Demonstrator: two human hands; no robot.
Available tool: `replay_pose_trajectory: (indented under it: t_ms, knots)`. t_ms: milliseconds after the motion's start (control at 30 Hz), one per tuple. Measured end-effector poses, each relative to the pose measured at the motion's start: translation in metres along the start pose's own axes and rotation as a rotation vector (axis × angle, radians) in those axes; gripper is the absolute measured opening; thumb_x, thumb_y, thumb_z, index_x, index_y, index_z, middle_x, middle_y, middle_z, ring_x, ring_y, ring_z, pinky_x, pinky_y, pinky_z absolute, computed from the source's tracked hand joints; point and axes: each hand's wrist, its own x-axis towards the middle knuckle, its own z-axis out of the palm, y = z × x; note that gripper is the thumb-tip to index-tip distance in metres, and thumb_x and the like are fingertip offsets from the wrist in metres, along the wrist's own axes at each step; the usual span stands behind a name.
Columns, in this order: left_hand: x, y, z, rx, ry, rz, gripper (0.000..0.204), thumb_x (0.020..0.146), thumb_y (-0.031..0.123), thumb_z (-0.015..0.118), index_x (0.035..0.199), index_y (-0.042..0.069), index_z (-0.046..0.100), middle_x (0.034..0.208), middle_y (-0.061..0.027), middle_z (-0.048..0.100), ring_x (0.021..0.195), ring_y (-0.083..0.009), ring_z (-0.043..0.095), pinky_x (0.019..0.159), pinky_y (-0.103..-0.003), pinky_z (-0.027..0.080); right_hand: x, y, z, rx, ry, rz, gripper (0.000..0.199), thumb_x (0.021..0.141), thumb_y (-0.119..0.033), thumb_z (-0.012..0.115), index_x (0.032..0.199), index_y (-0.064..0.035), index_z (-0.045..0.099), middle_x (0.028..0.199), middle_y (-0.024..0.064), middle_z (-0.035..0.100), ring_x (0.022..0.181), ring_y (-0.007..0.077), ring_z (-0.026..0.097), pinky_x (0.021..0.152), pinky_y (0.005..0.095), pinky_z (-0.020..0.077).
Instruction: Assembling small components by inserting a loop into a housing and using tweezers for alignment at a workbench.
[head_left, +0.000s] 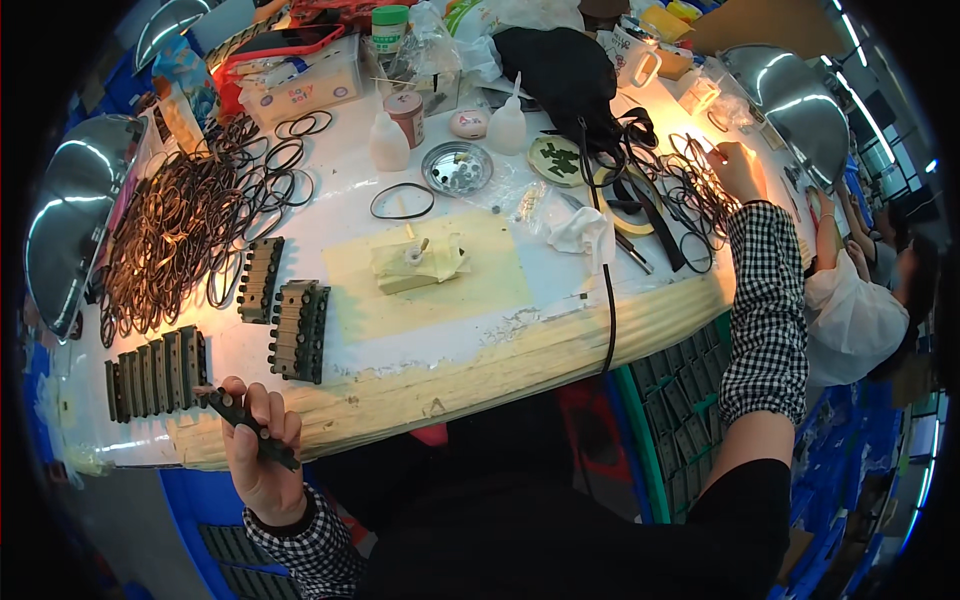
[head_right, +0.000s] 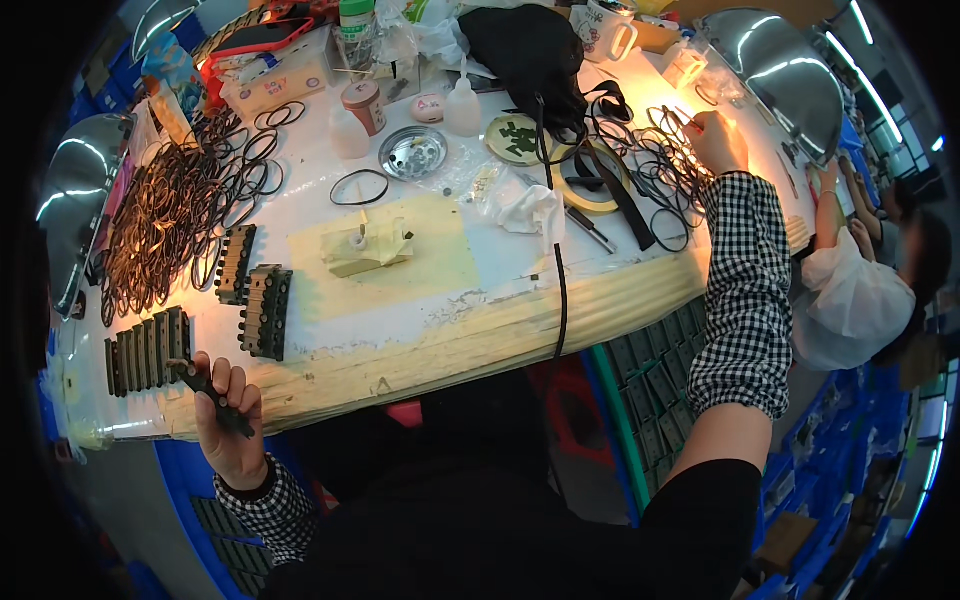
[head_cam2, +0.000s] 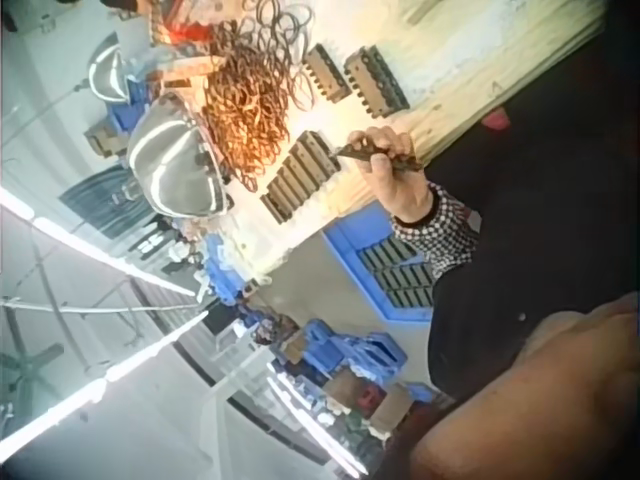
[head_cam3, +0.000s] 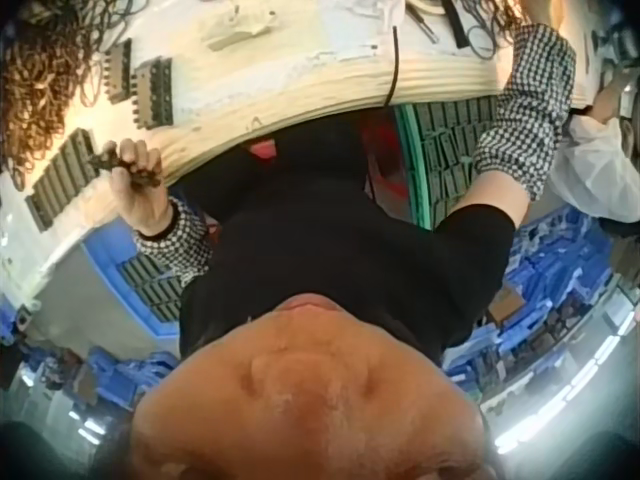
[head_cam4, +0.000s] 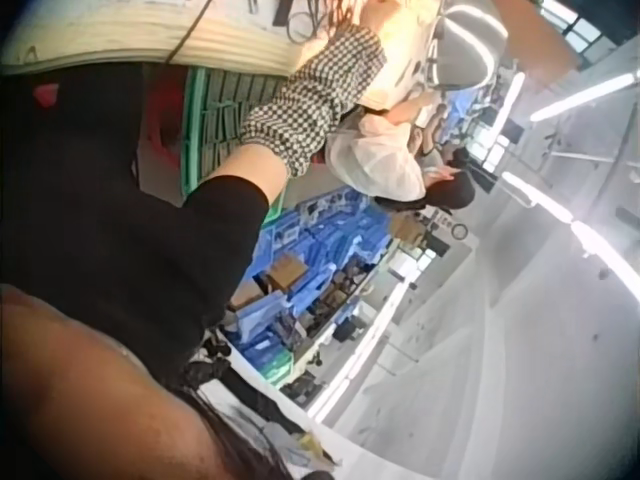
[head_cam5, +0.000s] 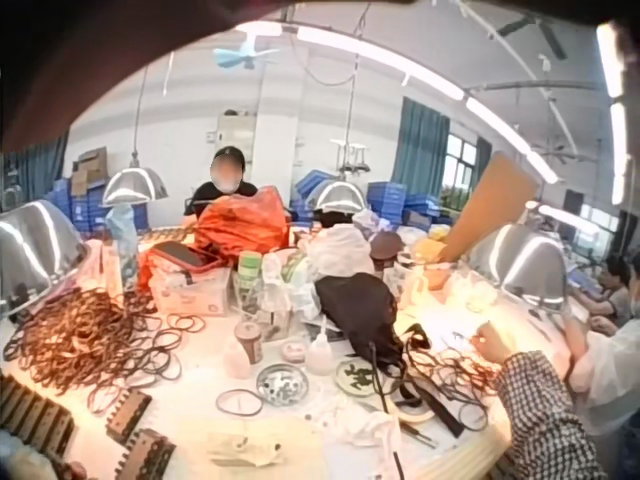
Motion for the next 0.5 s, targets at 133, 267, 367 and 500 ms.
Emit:
replay_pose_trajectory:
  t_ms: [133, 267, 367, 500]
  knots:
    - [-0.006, 0.003, -0.002, -0.026, 0.000, -0.003, 0.042, 0.088, 0.014, 0.065, 0.124, 0.006, 0.042, 0.087, -0.0025, 0.044, 0.073, -0.0103, 0.040, 0.064, -0.024, 0.037, 0.009, 0.004, 0.010, 0.016, -0.021, 0.032, 0.026, 0.086, -0.034, 0.064, 0.093, -0.0104, 0.071, 0.083, 0.0165, 0.067, 0.078, 0.0324, 0.065, 0.068, 0.0417, 0.0487]
    - [-0.015, 0.008, -0.007, -0.006, 0.036, 0.012, 0.041, 0.089, 0.015, 0.064, 0.122, 0.006, 0.042, 0.086, -0.0022, 0.043, 0.072, -0.0101, 0.040, 0.064, -0.024, 0.037, 0.019, 0.006, 0.029, 0.093, 0.094, -0.034, 0.021, 0.085, -0.030, 0.066, 0.097, -0.0142, 0.072, 0.088, 0.0133, 0.070, 0.082, 0.0294, 0.066, 0.072, 0.0395, 0.0505]
    - [-0.020, 0.011, -0.013, -0.010, -0.018, 0.033, 0.035, 0.095, 0.014, 0.056, 0.125, 0.005, 0.041, 0.089, -0.0024, 0.040, 0.074, -0.0098, 0.037, 0.066, -0.024, 0.036, 0.033, 0.015, 0.042, 0.082, -0.054, -0.146, 0.021, 0.083, -0.025, 0.068, 0.101, -0.0157, 0.072, 0.095, 0.0106, 0.071, 0.090, 0.0259, 0.067, 0.077, 0.0371, 0.0515]
    - [-0.025, 0.014, -0.016, 0.020, 0.059, 0.053, 0.036, 0.094, 0.015, 0.058, 0.124, 0.005, 0.041, 0.088, -0.0025, 0.041, 0.073, -0.0099, 0.038, 0.066, -0.024, 0.037, 0.023, -0.005, 0.033, -0.014, -0.045, -0.105, 0.021, 0.084, -0.029, 0.066, 0.101, -0.0183, 0.072, 0.096, 0.0101, 0.070, 0.090, 0.0273, 0.067, 0.077, 0.0383, 0.0518]
